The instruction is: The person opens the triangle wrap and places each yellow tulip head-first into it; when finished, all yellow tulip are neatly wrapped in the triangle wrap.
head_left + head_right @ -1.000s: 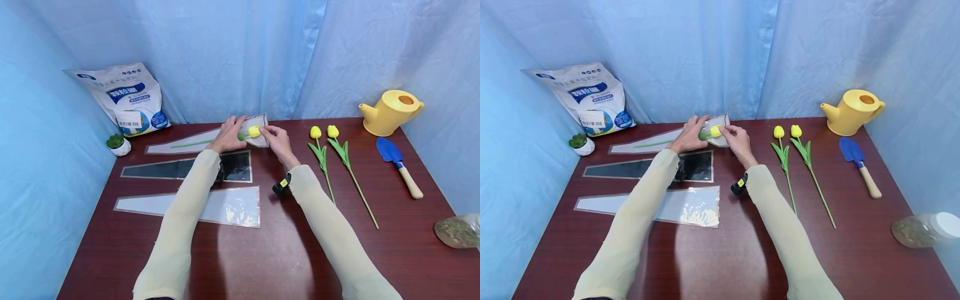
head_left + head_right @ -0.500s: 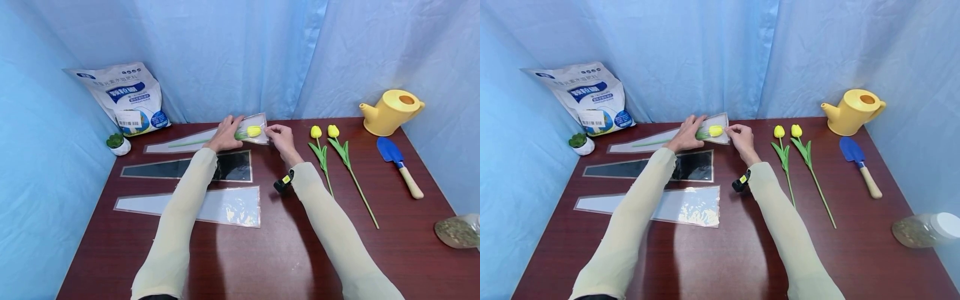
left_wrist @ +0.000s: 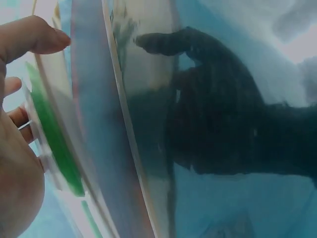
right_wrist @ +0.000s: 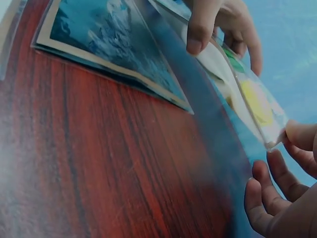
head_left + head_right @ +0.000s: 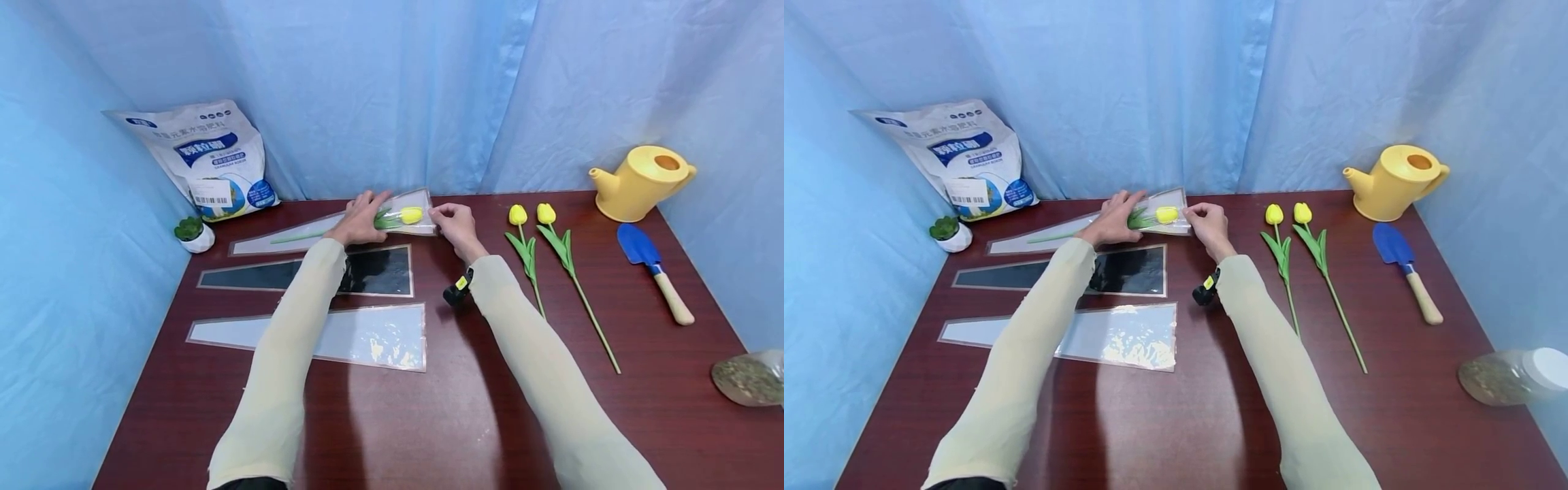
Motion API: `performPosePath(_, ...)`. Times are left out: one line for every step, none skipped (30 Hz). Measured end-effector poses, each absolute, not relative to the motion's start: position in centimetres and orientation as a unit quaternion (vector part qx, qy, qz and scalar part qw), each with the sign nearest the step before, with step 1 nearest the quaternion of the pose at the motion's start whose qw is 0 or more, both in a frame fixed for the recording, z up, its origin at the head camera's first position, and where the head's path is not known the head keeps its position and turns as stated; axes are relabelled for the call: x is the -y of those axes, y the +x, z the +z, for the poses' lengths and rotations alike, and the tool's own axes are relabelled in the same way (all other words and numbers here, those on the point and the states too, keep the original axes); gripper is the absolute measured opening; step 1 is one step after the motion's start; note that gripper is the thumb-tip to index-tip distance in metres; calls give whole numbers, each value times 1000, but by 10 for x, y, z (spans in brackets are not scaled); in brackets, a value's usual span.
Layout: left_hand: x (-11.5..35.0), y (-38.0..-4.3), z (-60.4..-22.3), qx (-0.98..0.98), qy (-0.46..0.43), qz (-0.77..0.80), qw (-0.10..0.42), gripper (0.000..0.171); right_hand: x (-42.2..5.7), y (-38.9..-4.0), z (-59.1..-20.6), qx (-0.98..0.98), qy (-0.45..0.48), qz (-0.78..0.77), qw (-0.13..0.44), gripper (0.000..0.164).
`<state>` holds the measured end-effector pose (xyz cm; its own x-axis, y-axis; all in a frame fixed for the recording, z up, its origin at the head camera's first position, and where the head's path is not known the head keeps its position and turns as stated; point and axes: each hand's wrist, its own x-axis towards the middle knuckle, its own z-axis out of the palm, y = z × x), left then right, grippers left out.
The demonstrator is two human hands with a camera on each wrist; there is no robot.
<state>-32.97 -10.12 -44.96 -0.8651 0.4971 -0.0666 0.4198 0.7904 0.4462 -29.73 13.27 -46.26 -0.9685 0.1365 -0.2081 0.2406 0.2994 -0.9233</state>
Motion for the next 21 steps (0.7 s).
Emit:
performPosePath(103, -330, -450, -943, 241, 212, 91, 94, -132, -298, -463, -808, 118, -576, 48, 27)
performPosePath(104, -330, -450, -944, 238, 210, 91, 93, -132, -299, -464, -812, 118, -570, 52, 27)
performPosePath(105, -331, -450, -945, 236, 207, 92, 93, -132, -300, -464, -816, 117, -564, 56, 27)
performPosePath(106, -331, -450, -946, 234, 203, 92, 92, -132, -301, -465, -820, 117, -558, 60, 27)
performPosePath(108, -331, -451, -948, 232, 200, 93, 92, -131, -302, -466, -824, 116, -551, 63, 27)
performPosePath(109, -332, -451, -949, 229, 196, 93, 93, -131, -303, -466, -827, 114, -546, 66, 27)
performPosePath(109, -332, -451, -950, 228, 194, 92, 93, -130, -303, -467, -831, 112, -541, 69, 27)
performPosePath(110, -331, -451, -950, 227, 195, 94, 94, -130, -304, -467, -834, 110, -537, 70, 27)
performPosePath(111, -331, -451, -950, 225, 195, 94, 94, -129, -304, -468, -836, 108, -533, 70, 26)
performPosePath(111, -331, -451, -950, 223, 195, 95, 94, -128, -304, -468, -838, 106, -530, 70, 26)
performPosePath(112, -331, -451, -951, 221, 196, 98, 94, -128, -304, -468, -840, 104, -527, 69, 26)
performPosePath(112, -331, -452, -951, 218, 197, 100, 93, -127, -304, -468, -842, 103, -524, 68, 25)
performPosePath(113, -330, -452, -951, 216, 198, 102, 92, -127, -305, -468, -846, 102, -519, 69, 25)
performPosePath(113, -330, -452, -950, 214, 200, 104, 91, -126, -305, -467, -847, 102, -517, 68, 25)
performPosePath(114, -330, -452, -951, 212, 201, 105, 89, -125, -305, -467, -850, 103, -513, 68, 24)
performPosePath(114, -329, -452, -951, 210, 202, 107, 87, -125, -305, -467, -852, 104, -509, 68, 24)
performPosePath(115, -329, -452, -950, 208, 204, 110, 85, -124, -305, -467, -854, 104, -505, 68, 24)
performPosePath(115, -328, -452, -950, 206, 205, 114, 84, -124, -305, -467, -857, 104, -501, 68, 24)
performPosePath(116, -328, -452, -950, 206, 205, 118, 83, -123, -305, -466, -859, 102, -496, 69, 24)
performPosePath(117, -328, -452, -949, 206, 204, 122, 83, -122, -305, -466, -862, 101, -492, 69, 24)
performPosePath(118, -328, -452, -949, 207, 202, 125, 83, -122, -304, -465, -866, 98, -486, 71, 24)
